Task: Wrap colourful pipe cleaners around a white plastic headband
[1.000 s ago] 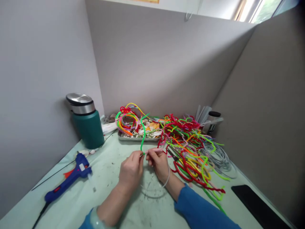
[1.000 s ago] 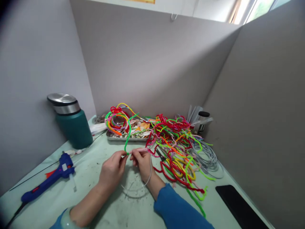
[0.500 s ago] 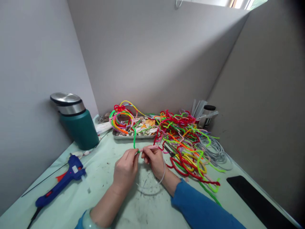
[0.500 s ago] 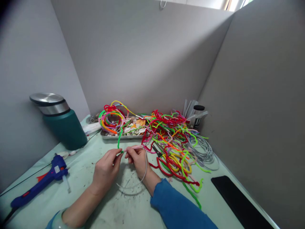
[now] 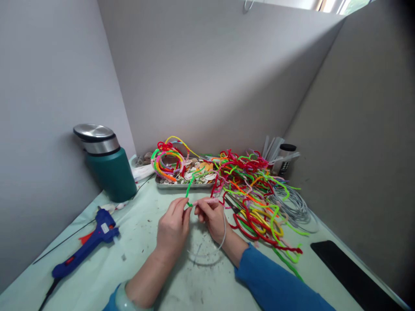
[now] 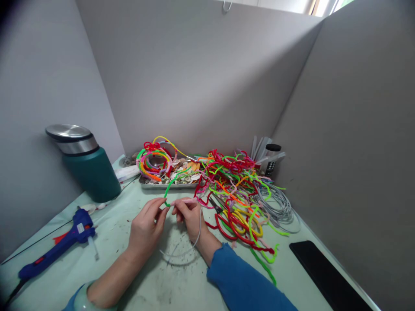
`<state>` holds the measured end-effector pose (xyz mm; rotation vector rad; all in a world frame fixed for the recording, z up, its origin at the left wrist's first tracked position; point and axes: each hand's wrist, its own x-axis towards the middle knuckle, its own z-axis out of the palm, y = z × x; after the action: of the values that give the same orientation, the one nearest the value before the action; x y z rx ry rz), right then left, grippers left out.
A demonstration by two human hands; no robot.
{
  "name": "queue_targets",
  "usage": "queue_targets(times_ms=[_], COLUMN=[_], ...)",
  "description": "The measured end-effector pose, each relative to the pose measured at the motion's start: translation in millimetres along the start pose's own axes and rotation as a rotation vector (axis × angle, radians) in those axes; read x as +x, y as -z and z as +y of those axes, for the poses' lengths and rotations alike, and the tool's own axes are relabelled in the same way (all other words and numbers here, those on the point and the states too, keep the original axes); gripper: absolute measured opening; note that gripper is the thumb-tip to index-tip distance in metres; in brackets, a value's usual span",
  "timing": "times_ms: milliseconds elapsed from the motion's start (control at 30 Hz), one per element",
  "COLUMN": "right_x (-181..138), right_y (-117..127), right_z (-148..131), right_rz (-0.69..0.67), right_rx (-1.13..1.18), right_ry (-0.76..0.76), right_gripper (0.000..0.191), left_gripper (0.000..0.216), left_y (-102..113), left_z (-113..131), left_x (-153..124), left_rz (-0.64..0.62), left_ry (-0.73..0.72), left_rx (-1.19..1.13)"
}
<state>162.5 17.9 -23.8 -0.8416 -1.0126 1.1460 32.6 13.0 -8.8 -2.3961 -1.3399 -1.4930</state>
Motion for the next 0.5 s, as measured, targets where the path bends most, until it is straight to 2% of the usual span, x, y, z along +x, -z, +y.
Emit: queue_targets(times_ms=[167,367,500], right_x=[0.1,-0.1,-0.6], right_y=[1.1,0.9,0.7], right_z=[1.0,0.8,-0.6], right_rz=[0.009,-0.005,-0.009], right_rx=[-0.009,0.002,0.009], right_ry=[0.0,-0.002,0.012], right_gripper=[0.027,0.025,0.022], left_gripper=[0.021,0.023,0.023], left_y=[-2.0,-1.8,-0.3], left_z=[-2.3,-2.9,-1.1], left_x=[-1.0,-2.5,-1.3], left_rz=[-0.012,-0.084,-0.123], left_ry=[-0.017,-0.004,0.067], left_rx=[0.013,-0.009,-0.108])
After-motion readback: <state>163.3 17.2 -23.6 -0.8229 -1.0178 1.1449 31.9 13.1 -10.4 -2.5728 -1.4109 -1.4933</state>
